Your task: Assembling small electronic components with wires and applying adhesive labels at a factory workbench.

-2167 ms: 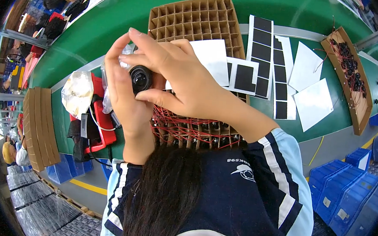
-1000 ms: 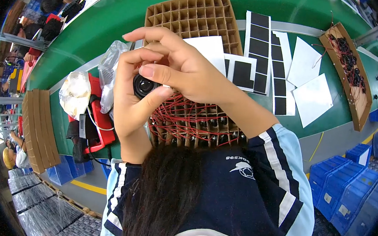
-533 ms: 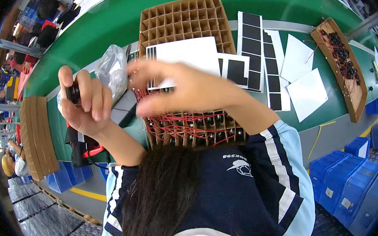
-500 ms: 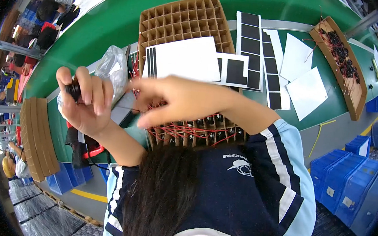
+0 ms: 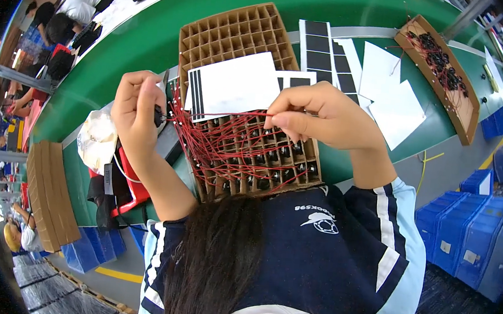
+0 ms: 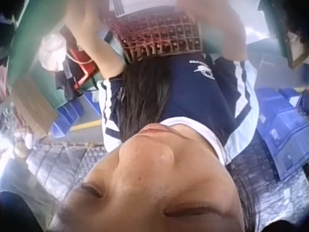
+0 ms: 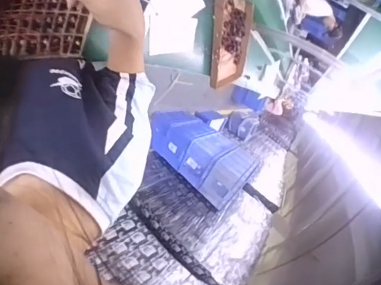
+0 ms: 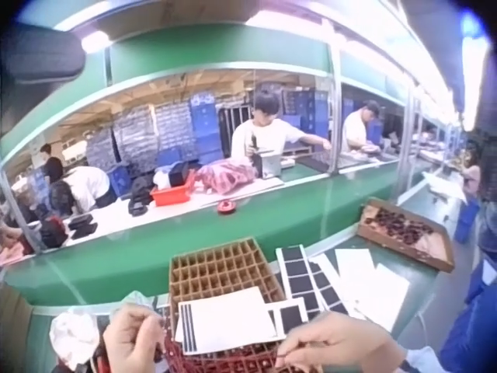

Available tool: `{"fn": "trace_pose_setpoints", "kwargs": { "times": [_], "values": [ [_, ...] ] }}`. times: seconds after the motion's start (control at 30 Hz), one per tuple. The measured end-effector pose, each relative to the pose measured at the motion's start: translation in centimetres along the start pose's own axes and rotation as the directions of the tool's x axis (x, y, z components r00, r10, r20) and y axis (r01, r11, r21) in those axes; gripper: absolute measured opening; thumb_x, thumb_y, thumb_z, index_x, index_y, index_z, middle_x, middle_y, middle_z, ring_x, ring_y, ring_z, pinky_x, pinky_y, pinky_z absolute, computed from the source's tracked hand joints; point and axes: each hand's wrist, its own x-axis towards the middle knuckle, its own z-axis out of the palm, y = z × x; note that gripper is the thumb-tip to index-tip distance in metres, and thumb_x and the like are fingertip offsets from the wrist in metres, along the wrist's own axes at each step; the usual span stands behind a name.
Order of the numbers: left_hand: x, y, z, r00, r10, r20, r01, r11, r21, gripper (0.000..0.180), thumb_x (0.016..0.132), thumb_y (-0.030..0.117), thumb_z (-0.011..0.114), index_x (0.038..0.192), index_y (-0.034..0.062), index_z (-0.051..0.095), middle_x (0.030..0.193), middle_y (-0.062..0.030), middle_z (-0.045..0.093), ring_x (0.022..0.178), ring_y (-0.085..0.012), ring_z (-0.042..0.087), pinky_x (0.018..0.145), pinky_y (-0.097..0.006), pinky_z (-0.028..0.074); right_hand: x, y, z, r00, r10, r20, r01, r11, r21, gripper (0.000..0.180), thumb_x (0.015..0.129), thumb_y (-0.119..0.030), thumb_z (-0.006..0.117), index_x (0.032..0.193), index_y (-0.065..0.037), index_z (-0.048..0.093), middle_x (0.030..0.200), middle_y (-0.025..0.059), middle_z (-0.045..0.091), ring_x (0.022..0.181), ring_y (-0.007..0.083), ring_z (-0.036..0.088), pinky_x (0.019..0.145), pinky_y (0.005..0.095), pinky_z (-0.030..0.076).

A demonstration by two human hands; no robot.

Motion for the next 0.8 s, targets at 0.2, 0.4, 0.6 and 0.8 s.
{"fn": "trace_pose_setpoints", "kwargs": {
  "times": [0.2, 0.4, 0.6, 0.8],
  "values": [
    [-0.1, -0.7, -1.0, 0.993, 0.040, -0.114, -0.037, 0.999, 0.032, 0.009, 0.087, 0.009, 0.049, 0.083, 0.0011, 0.048, 0.058, 0.0021, 0.047, 0.051, -0.0018, 0.039, 0.048, -0.015, 0.029, -3.1, -0.4, -1.4, 0.996, -0.090, 0.011, 0.090, 0.977, -0.192, 0.013, 0.081, -0.010, 0.055, 0.076, 0.001, 0.056, 0.063, 0.0047, 0.057, 0.056, 0.0100, 0.055, 0.052, 0.0209, 0.041],
    [-0.4, 1.3, 1.6, 0.984, -0.041, 0.174, 0.021, 0.993, 0.118, 0.031, 0.086, 0.008, 0.044, 0.114, -0.0030, 0.046, 0.081, -0.0097, 0.059, 0.064, -0.0097, 0.053, 0.060, -0.019, 0.040, -9.6, -1.7, -4.7, 0.895, -0.184, -0.407, 0.092, 0.968, -0.235, 0.012, 0.078, -0.007, 0.053, 0.070, 0.002, 0.054, 0.063, 0.0042, 0.053, 0.054, 0.0078, 0.049, 0.049, 0.0199, 0.037],
    [-4.6, 4.3, 6.3, 0.417, 0.192, 0.888, 0.545, 0.729, -0.414, 0.031, 0.076, -0.008, 0.042, 0.105, -0.0044, 0.052, 0.087, -0.0234, 0.058, 0.056, -0.0184, 0.056, 0.051, -0.026, 0.046, -14.9, -0.7, -13.4, 0.282, -0.274, -0.920, -0.504, 0.773, -0.385, 0.020, 0.081, -0.018, 0.053, 0.079, 0.000, 0.060, 0.065, 0.0024, 0.056, 0.057, 0.0059, 0.049, 0.053, 0.0192, 0.039],
    [-7.3, 8.4, 9.9, 0.060, 0.615, 0.786, 0.958, 0.185, -0.218, 0.034, 0.081, -0.009, 0.038, 0.112, -0.0035, 0.048, 0.099, -0.0188, 0.051, 0.087, -0.0309, 0.051, 0.071, -0.030, 0.042, -23.2, 3.1, -22.6, -0.097, -0.414, -0.905, -0.952, 0.303, -0.037, 0.042, 0.077, -0.042, 0.048, 0.088, -0.005, 0.064, 0.089, 0.0168, 0.062, 0.084, 0.0278, 0.060, 0.074, 0.0369, 0.046]
  ]
}}
